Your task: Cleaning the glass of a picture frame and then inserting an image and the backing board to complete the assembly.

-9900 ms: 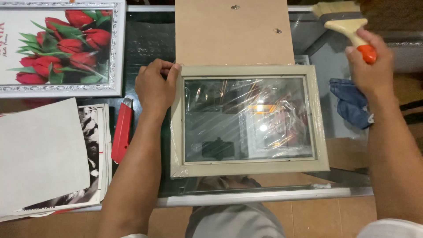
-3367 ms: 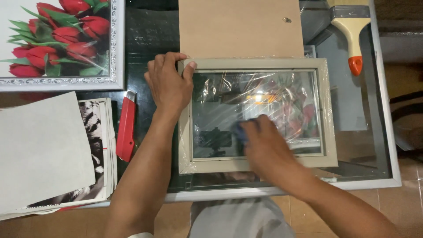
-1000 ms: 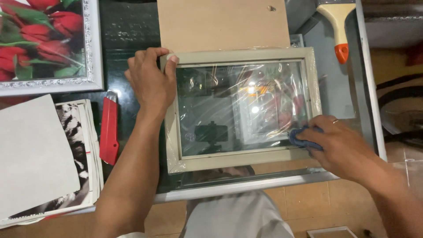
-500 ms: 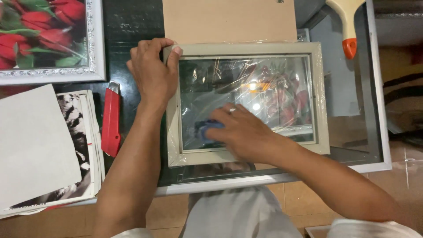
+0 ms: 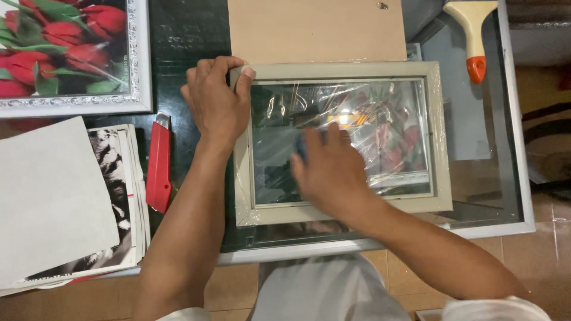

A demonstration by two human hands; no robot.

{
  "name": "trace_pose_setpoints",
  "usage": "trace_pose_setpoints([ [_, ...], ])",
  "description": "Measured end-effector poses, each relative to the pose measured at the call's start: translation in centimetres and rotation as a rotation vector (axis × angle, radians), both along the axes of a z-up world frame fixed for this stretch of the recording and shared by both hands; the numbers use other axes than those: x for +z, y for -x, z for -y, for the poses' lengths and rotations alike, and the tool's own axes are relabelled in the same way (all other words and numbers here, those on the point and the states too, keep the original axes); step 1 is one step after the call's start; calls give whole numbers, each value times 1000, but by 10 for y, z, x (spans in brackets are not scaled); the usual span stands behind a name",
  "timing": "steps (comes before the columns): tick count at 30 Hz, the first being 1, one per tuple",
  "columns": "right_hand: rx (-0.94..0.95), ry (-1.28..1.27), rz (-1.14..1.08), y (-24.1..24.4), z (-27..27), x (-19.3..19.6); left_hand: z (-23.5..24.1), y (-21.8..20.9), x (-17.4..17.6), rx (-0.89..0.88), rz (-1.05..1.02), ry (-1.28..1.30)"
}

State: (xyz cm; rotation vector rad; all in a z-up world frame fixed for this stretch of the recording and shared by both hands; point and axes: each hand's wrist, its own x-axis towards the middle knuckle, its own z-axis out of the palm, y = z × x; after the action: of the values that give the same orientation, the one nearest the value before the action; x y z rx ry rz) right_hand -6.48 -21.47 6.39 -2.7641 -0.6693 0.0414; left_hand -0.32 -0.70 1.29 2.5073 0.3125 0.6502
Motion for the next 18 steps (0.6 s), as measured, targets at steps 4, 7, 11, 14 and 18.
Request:
trace_pose_setpoints([
  [4, 127, -79, 107, 12, -50, -4, -1, 0, 1, -1, -12, 38],
  [7, 135, -82, 66, 5, -25, -3, -3, 1, 1, 0, -16, 29],
  [11, -129, 134, -44, -13, 69, 1, -4, 0, -3, -26, -30, 107],
  [14, -287, 241, 98, -23, 131, -3, -5, 1, -4, -27, -25, 150],
  [18, -336, 200, 68, -26, 130, 1, -3, 1, -1, -21, -15, 147],
])
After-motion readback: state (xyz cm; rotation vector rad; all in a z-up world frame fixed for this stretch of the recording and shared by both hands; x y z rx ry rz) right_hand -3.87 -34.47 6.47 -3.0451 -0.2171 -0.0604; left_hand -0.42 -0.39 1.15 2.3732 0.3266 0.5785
